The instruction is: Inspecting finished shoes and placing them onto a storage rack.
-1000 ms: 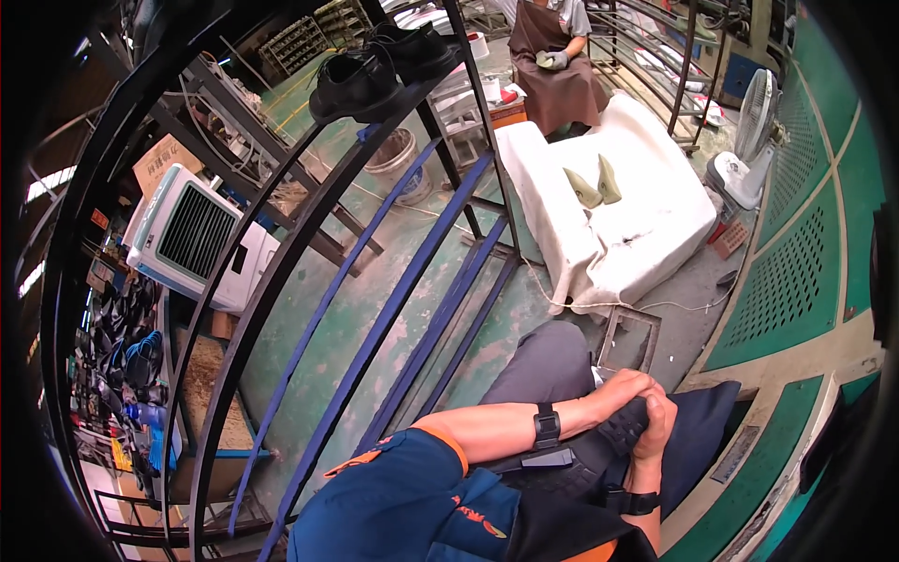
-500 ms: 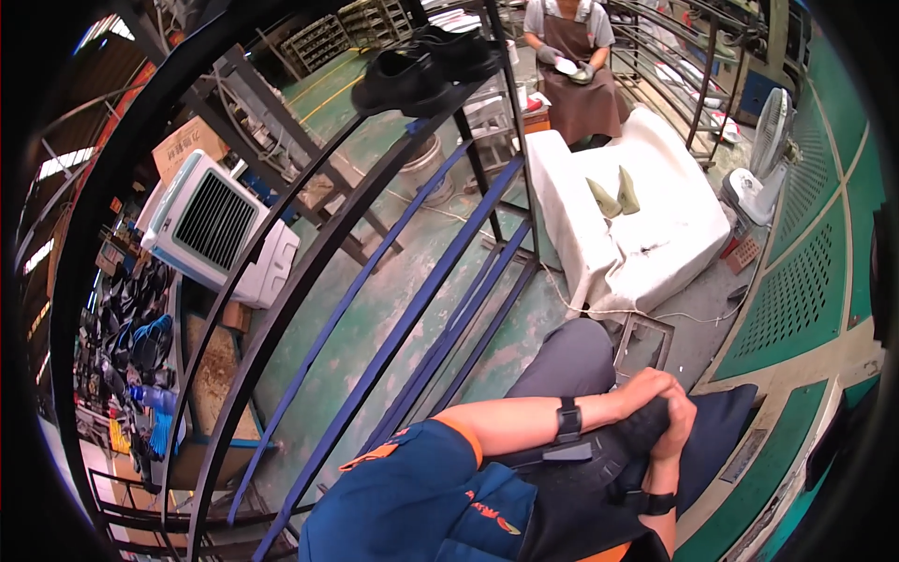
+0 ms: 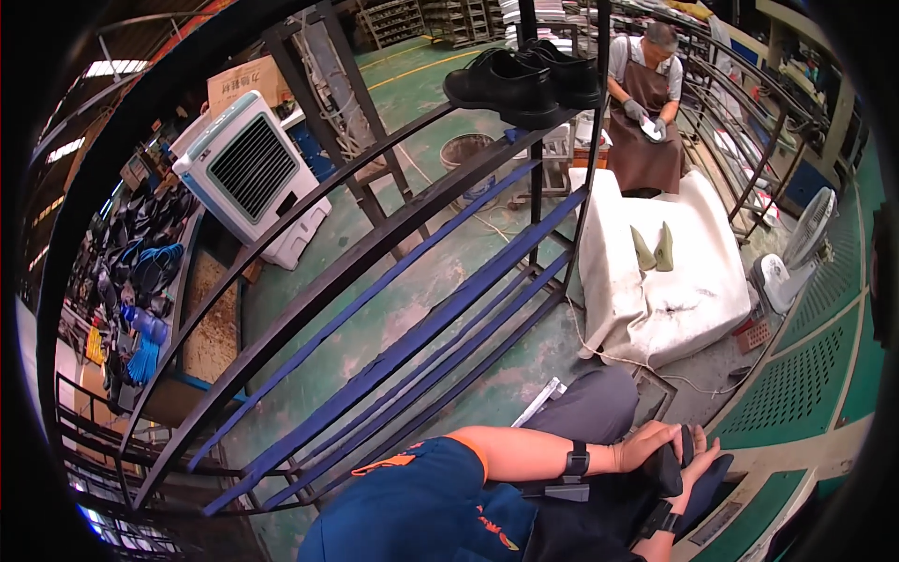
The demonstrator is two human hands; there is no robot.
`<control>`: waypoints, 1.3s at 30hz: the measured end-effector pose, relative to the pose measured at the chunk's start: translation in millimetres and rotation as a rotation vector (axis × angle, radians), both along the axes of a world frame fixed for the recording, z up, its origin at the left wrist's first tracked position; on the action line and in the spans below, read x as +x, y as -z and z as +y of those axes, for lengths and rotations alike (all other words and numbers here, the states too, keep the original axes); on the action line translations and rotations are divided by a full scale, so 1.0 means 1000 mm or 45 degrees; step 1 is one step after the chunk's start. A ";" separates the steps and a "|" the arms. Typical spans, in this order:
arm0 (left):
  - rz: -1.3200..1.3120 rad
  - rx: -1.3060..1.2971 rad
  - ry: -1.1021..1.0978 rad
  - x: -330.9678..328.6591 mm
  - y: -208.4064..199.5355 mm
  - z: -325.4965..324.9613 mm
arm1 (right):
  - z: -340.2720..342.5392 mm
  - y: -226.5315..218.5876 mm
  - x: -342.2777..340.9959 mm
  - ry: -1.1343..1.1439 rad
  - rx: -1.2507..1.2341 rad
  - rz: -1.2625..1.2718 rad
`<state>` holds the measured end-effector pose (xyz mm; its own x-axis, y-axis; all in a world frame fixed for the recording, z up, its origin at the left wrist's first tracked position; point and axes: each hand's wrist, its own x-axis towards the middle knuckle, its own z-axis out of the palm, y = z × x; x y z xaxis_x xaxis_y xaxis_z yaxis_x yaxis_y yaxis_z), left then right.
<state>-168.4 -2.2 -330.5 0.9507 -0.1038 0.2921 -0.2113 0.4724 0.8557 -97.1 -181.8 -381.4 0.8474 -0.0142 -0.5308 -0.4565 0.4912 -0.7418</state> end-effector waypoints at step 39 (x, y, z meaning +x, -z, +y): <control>0.420 -0.201 0.256 -0.120 -0.069 0.139 | -0.023 -0.008 -0.070 -0.529 0.541 -0.159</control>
<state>-288.2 136.7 -261.3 0.9615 -0.2749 0.0027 0.1715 0.6073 0.7758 -166.7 -204.4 -373.2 0.7929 0.5225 -0.3136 -0.5956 0.5558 -0.5799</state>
